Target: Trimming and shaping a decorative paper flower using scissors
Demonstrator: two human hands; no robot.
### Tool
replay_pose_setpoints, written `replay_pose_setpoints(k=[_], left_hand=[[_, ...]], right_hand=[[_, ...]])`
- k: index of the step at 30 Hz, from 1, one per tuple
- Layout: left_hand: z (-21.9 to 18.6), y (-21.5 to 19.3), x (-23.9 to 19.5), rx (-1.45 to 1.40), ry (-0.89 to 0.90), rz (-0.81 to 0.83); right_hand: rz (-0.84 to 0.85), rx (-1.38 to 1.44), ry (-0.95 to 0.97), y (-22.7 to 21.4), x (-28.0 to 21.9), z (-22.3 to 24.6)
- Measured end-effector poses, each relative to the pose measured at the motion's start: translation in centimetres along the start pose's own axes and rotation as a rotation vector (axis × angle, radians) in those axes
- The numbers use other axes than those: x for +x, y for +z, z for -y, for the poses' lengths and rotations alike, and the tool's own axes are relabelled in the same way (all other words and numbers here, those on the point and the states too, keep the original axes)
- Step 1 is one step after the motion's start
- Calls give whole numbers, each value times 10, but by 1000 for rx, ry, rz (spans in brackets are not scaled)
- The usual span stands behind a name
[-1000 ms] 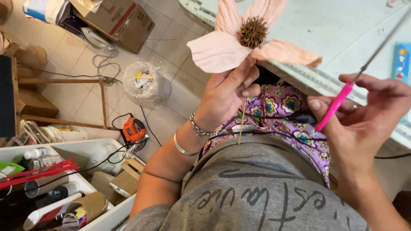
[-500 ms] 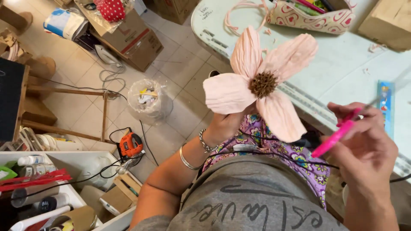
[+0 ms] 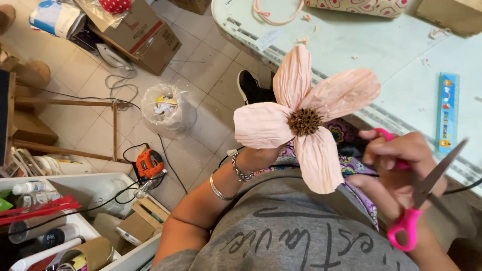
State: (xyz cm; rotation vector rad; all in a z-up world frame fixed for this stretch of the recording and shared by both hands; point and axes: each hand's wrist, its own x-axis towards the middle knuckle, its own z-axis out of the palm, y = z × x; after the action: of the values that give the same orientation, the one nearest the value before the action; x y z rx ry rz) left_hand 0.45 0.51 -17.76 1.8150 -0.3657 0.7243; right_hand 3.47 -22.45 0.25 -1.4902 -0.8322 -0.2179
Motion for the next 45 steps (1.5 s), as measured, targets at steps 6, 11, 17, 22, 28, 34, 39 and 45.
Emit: replay_pose_setpoints(k=[6,11,17,22,28,34,39,45], left_hand=[[-13,26,9,-864,-301,-248],[-14,12,-4,116,-297,329],[-44,11,13,-203,-282,115],[-30,16,4,93,-272,222],[-58,17,28,-247,-269,69],[-54,13,27,2,-180,147],[-60,12,31,-14,-114,201],[-76,10,35,-140,-86,171]], right_hand=[[99,-222,-254,6,-8,-28],[-96,-350,-528,29,9,-11],[129,-338,-548,21,16,-7],[127,-291,-566,16,16,-18],[207,-407,-725,14,37,-9],[289,-407,-782,7,44,-11],[254,-423,-871,6,44,-18],[92,-430,-937,9,37,-36]])
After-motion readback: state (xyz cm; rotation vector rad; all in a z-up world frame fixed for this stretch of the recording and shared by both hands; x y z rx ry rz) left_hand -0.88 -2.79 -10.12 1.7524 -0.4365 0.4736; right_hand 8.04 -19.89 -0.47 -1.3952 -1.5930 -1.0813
